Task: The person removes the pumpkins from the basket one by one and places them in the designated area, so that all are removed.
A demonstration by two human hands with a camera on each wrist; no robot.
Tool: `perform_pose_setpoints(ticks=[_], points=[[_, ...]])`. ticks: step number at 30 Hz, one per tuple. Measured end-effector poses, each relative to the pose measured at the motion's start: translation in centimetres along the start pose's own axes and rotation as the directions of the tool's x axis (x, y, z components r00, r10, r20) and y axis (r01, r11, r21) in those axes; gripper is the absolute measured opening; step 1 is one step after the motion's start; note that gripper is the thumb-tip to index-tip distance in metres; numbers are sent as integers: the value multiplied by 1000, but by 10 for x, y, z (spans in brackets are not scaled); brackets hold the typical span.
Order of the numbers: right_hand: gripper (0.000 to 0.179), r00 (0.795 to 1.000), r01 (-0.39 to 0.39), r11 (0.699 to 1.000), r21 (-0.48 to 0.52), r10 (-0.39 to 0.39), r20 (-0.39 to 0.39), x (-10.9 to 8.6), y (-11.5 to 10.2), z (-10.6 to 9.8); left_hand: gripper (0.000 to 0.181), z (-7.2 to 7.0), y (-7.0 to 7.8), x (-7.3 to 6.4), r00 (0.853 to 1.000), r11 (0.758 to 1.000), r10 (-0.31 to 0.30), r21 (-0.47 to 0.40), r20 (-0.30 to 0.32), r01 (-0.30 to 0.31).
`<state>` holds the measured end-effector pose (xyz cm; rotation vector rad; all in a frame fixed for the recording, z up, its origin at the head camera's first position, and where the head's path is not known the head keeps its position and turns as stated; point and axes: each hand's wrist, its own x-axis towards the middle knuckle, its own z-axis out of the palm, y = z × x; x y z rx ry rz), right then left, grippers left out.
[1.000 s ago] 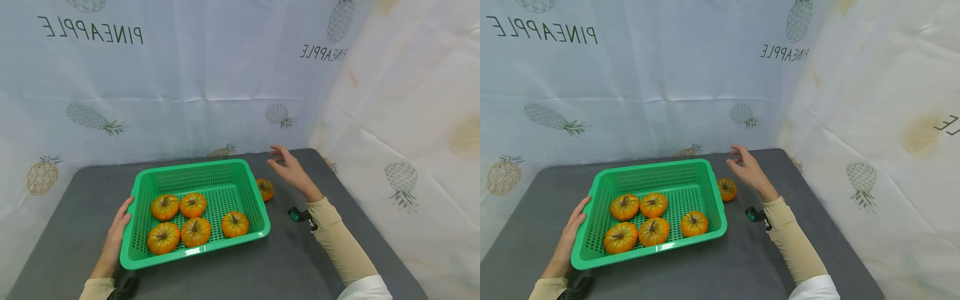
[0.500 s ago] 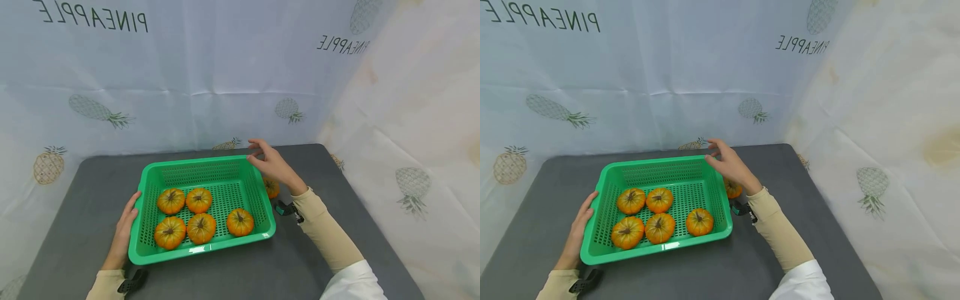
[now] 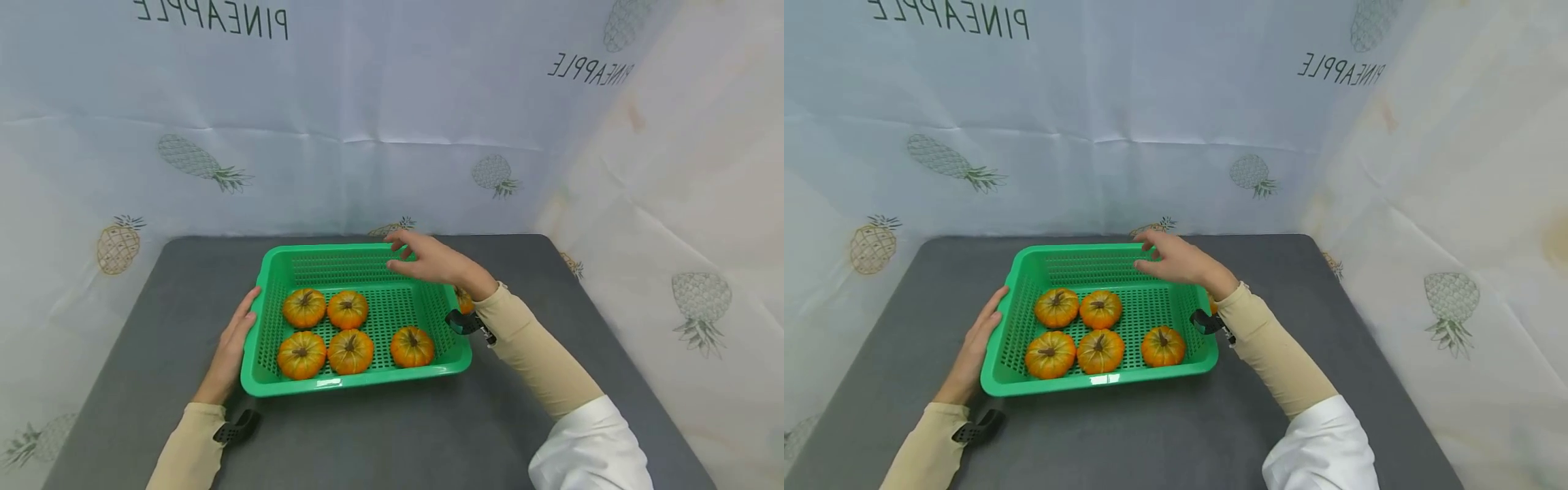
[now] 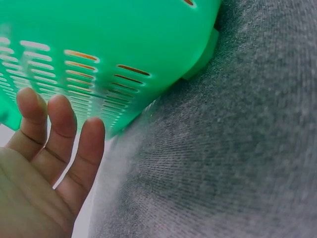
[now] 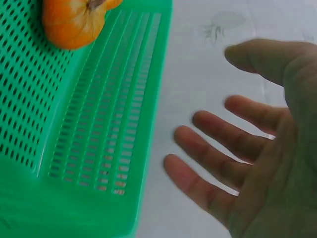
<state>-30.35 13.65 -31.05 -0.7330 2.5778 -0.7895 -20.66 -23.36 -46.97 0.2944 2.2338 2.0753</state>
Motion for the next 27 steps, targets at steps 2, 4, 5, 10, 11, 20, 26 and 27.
perform_pose_setpoints(ticks=[2,4,5,10,11,20,26,27], points=[[56,997,-5,999,-39,8,75,4,-5,4,53,0,-1,0,1000,1000,-1,0,0,1],[57,988,-10,996,-90,23,151,7,-9,8,53,0,-2,-2,1000,1000,1,-1,-2,-1],[58,982,-11,994,-111,32,185,8,-11,10,53,0,-2,-3,1000,1000,1,-2,-5,-1],[66,956,11,986,-169,39,289,15,-23,13,54,2,-4,-6,1000,1000,-4,-16,-15,3],[67,954,18,985,-170,34,298,17,-25,13,54,3,-3,-5,1000,1000,-5,-15,-14,5],[74,912,85,960,-269,34,410,42,-49,32,54,5,1,1,1000,1000,-3,2,-7,3],[74,887,78,949,-306,74,455,54,-59,49,55,-1,1,-2,1000,1000,-2,12,9,2],[74,890,82,947,-312,71,450,56,-59,51,55,-3,1,-2,1000,1000,2,15,10,-2]])
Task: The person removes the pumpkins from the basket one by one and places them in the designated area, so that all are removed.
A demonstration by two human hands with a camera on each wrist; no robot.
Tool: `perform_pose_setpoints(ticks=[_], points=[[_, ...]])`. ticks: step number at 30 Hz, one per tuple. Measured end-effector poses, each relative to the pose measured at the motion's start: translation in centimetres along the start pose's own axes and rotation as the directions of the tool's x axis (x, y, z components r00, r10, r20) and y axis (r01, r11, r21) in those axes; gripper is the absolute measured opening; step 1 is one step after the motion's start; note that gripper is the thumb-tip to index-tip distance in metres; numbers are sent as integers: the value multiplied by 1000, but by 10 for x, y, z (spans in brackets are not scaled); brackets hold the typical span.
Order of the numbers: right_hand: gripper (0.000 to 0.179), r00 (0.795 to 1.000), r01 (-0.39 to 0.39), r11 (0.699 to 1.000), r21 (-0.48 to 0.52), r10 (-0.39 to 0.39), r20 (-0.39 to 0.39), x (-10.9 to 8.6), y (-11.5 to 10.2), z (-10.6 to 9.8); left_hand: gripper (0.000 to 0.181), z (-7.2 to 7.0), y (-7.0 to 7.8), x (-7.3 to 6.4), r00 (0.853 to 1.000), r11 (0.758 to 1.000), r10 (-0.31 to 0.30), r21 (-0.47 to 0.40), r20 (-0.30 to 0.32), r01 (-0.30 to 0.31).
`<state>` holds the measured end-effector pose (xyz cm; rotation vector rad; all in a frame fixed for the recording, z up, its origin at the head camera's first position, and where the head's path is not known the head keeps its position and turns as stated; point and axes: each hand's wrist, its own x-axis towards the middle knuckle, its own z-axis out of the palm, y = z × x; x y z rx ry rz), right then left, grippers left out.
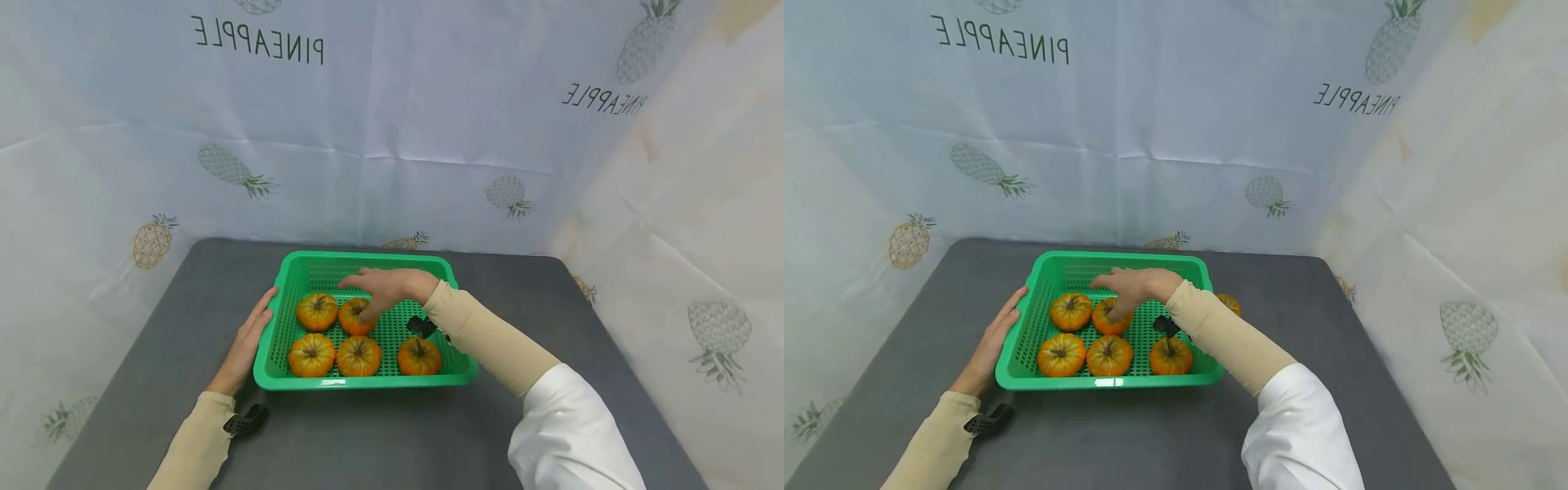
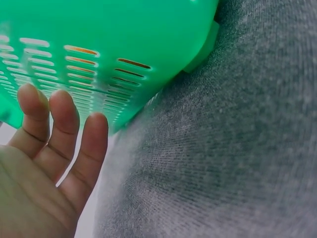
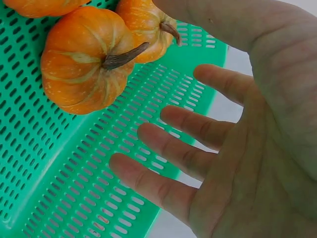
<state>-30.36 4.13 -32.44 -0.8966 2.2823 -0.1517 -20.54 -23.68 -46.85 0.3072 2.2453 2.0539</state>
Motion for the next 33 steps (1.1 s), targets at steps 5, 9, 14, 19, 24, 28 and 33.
perform_pose_setpoints(ticks=[5,9,14,19,24,28,33], points=[[73,1000,-3,1000,-25,2,-15,5,1,2,55,-1,0,1,1000,1000,4,9,4,-4],[74,1000,-2,1000,-26,1,-13,9,5,5,56,-3,2,3,1000,1000,-5,25,9,5],[74,1000,9,1000,11,-9,-4,10,7,11,56,-2,5,1,1000,999,-8,45,6,8],[73,1000,31,1000,3,-31,-3,12,9,21,55,0,4,-6,1000,998,-23,51,8,22],[73,998,60,998,5,-60,-9,17,12,28,55,1,-1,-10,999,999,-32,42,8,32],[72,997,77,997,20,-77,-21,19,14,30,54,1,0,-10,1000,999,-22,39,6,22],[73,996,79,996,49,-77,-33,21,18,33,55,1,4,-7,1000,999,-15,42,3,15]])
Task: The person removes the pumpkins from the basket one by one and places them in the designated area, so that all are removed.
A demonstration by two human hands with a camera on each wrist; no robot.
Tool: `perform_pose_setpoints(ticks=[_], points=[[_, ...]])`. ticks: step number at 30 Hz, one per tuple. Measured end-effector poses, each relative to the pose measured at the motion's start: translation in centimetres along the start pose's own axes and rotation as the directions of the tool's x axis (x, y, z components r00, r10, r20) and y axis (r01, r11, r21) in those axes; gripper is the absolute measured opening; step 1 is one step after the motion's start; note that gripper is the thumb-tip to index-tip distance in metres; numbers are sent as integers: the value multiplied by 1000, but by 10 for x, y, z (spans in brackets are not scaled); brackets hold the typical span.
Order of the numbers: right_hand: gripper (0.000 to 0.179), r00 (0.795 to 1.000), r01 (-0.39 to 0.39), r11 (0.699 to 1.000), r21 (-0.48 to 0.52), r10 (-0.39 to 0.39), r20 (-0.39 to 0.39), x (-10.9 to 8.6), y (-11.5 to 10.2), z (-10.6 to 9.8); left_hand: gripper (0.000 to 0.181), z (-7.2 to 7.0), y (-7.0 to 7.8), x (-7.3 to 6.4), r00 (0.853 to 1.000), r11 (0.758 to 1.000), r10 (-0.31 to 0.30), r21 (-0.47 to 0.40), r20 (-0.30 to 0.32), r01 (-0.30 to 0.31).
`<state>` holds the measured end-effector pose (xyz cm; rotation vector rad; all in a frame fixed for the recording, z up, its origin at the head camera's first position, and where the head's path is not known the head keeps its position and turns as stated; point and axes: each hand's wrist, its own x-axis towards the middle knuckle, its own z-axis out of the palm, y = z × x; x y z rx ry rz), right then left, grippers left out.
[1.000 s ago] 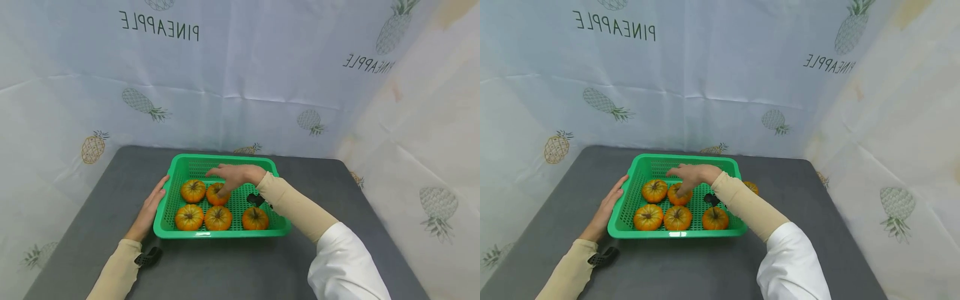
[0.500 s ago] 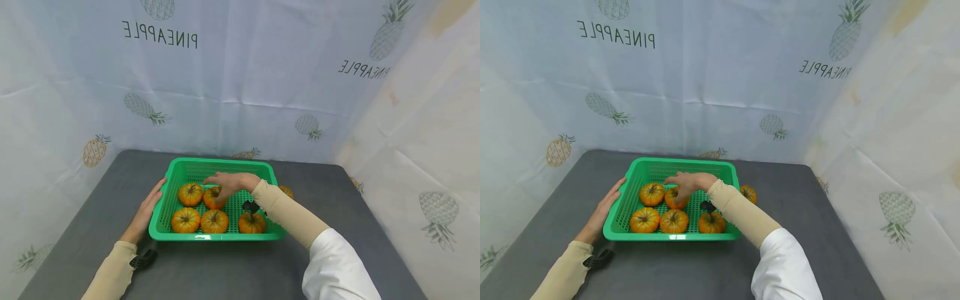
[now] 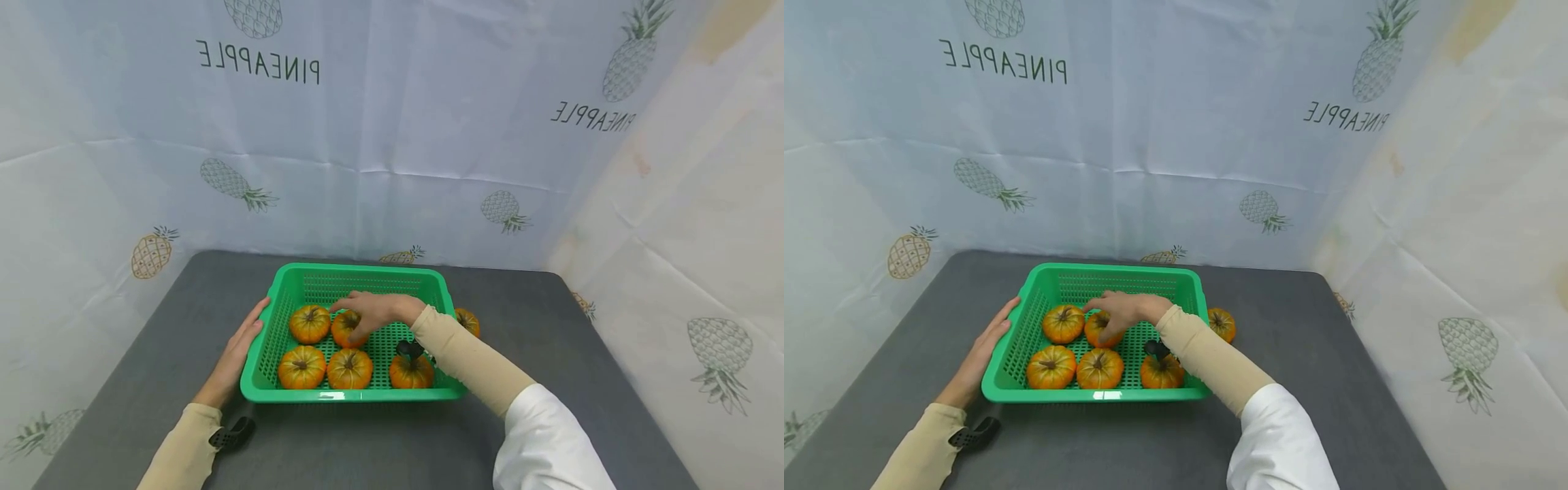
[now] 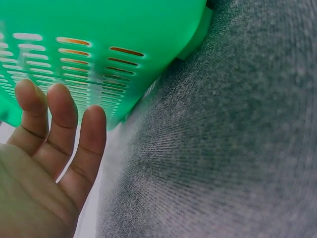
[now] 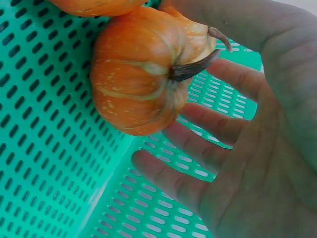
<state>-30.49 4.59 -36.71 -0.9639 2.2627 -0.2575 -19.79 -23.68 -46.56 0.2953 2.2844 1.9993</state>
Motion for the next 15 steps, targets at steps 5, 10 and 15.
perform_pose_setpoints(ticks=[5,10,15], points=[[73,1000,13,1000,15,-13,12,2,5,5,55,0,0,0,1000,1000,0,-5,-5,0],[71,1000,25,1000,-11,-25,8,4,9,7,54,1,-1,1,1000,1000,3,-4,-6,-3],[70,1000,30,999,-17,-30,6,7,11,7,54,1,-2,3,1000,1000,3,-5,-12,-3]])
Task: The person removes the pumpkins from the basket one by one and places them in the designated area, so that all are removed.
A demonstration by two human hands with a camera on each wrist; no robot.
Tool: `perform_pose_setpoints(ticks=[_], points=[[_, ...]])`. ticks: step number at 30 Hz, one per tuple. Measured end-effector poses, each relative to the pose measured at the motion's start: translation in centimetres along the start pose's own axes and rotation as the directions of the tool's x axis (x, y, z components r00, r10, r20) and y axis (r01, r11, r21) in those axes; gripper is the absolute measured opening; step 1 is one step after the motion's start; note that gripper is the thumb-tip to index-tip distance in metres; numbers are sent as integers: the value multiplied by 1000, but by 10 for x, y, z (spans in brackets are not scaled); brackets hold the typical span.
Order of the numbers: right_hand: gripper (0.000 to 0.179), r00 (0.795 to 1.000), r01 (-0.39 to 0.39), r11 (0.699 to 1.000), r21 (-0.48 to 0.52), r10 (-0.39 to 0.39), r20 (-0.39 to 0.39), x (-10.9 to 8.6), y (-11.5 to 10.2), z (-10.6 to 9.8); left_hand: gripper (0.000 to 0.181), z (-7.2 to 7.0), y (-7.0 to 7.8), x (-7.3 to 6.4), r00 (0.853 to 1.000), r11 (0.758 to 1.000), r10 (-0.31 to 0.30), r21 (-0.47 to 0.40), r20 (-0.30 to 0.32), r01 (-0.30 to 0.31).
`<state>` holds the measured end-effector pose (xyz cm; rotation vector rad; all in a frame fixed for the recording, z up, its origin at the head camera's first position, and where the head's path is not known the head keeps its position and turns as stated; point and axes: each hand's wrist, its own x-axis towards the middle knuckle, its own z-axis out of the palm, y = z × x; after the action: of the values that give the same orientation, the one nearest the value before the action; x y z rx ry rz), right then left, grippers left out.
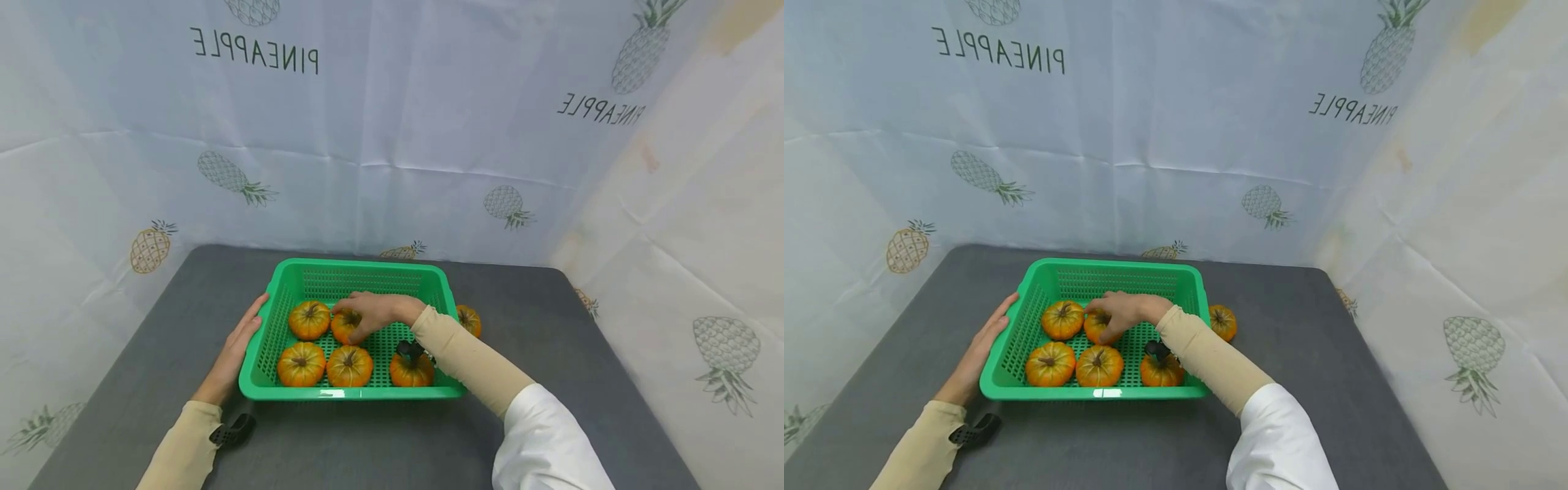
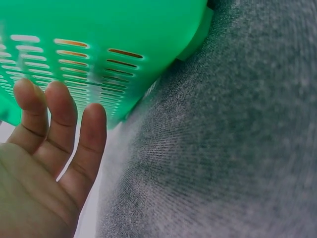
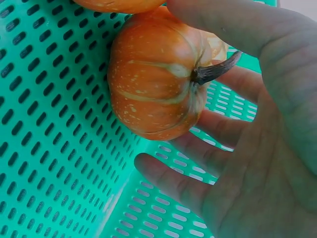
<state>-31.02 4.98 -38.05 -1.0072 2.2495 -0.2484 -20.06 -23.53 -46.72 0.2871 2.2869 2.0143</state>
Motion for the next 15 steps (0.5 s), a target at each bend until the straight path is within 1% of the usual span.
perform_pose_setpoints(ticks=[7,15], points=[[71,1000,-8,1000,-5,8,0,3,1,0,55,0,1,1,1000,1000,-10,-10,0,10],[72,1000,-14,999,30,14,-5,6,2,2,54,0,1,0,1000,1000,-12,-15,-1,12]])
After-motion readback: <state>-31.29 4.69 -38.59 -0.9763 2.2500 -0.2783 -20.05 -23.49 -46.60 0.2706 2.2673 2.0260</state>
